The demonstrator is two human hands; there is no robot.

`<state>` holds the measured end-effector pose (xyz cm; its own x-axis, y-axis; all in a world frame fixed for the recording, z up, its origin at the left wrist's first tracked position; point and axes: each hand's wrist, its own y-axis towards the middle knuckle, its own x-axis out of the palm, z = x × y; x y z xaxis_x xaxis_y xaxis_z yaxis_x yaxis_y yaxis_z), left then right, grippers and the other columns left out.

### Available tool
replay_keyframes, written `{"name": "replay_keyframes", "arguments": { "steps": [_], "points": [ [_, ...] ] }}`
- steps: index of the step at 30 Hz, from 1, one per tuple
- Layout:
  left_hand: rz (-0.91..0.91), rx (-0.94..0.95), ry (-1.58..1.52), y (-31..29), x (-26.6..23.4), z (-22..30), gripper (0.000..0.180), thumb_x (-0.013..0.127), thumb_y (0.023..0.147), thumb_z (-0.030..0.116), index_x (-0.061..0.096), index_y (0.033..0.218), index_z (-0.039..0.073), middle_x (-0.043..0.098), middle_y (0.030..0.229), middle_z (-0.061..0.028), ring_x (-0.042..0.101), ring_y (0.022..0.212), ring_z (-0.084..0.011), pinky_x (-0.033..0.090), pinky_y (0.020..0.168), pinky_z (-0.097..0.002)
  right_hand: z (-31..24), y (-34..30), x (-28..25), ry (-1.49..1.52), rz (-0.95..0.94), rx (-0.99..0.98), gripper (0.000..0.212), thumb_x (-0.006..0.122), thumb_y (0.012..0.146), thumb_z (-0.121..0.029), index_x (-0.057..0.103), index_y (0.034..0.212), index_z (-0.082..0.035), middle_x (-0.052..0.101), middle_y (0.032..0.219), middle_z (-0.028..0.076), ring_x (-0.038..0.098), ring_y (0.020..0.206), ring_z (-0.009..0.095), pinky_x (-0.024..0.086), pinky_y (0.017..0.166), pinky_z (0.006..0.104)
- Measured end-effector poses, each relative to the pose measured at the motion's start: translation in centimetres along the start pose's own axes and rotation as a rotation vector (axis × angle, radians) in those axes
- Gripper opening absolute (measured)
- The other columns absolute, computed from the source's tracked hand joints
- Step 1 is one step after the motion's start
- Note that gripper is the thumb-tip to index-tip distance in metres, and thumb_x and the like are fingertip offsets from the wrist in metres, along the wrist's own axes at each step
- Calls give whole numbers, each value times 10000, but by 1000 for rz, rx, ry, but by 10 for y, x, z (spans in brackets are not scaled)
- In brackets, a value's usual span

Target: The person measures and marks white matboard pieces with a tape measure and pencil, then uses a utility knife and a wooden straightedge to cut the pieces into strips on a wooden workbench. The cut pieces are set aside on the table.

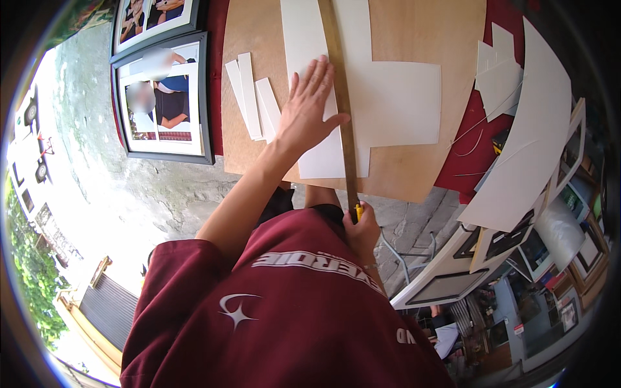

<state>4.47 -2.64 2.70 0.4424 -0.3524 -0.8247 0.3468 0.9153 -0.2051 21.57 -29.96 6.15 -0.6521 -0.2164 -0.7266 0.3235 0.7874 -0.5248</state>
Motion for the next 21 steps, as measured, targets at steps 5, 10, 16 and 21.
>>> {"name": "replay_keyframes", "arguments": {
  "steps": [5,10,16,21],
  "points": [
    [158,-20,-13,-6,4,-13,878,838,870,447,444,1563,79,373,1663,-187,253,1584,-390,224,1285,-566,38,27,-54,-134,167,-76,367,778,884,-261,661,1179,-78,736,1027,149,745,836,387,598,694,454],
    [157,52,1,13,7,-2,943,865,827,486,423,1568,105,307,1681,-203,230,1585,-414,214,1291,-565,84,101,-131,-291,306,-18,354,730,969,-251,631,1178,17,694,1104,217,702,1049,419,574,868,473],
    [72,47,36,10,1,0,979,886,798,486,410,1569,115,269,1691,-217,225,1586,-416,206,1298,-562,80,135,-151,-264,544,-86,286,698,1011,-216,650,1151,28,700,1081,198,702,985,402,557,830,472],
    [13,69,37,0,-5,-2,931,900,798,425,433,1551,139,267,1695,-205,241,1580,-414,216,1296,-566,-14,103,-80,52,262,-253,253,704,1011,-243,663,1163,-45,695,1054,138,718,949,357,576,770,436]
  ]
}}
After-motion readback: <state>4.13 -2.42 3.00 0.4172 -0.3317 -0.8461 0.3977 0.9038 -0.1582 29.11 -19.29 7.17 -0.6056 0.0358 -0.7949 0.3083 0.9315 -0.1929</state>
